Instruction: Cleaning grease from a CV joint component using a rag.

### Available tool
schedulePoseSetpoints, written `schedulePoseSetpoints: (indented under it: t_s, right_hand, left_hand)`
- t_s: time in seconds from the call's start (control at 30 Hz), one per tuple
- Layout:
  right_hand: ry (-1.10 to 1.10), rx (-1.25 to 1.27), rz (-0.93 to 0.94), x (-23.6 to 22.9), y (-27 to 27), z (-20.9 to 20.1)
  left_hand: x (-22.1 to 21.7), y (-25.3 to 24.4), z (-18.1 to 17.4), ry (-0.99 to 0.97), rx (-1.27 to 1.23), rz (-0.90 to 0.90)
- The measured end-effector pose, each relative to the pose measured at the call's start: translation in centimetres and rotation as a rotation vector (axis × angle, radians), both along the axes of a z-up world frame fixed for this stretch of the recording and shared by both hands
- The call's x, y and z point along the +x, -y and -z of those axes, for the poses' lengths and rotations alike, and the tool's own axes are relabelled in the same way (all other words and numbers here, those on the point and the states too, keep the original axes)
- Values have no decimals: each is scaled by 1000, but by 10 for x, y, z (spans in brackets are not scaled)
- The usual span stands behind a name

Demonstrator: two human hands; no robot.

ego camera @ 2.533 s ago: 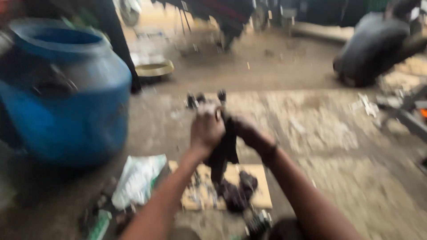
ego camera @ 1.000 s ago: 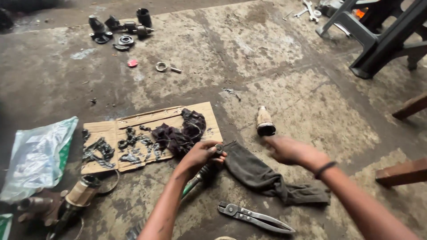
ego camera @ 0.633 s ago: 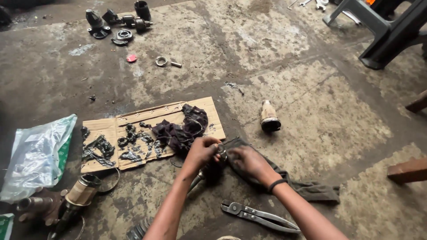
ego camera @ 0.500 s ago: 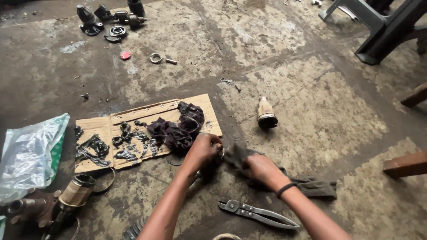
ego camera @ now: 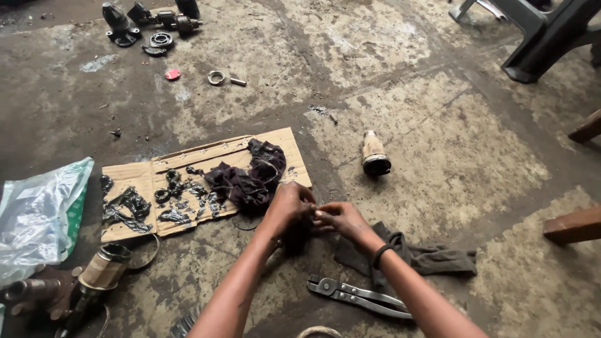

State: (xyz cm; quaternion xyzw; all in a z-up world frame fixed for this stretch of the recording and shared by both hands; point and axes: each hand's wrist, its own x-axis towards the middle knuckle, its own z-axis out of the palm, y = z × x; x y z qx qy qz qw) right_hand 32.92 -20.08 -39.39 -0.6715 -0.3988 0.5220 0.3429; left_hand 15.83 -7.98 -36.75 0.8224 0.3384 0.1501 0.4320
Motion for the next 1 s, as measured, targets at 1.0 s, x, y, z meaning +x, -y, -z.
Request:
schedulePoseSetpoints:
  t_s: [1.0]
  right_hand:
    - [-343, -90, 387, -13, 0, 0]
  left_hand:
    - [-14, -5, 30, 138, -183, -433]
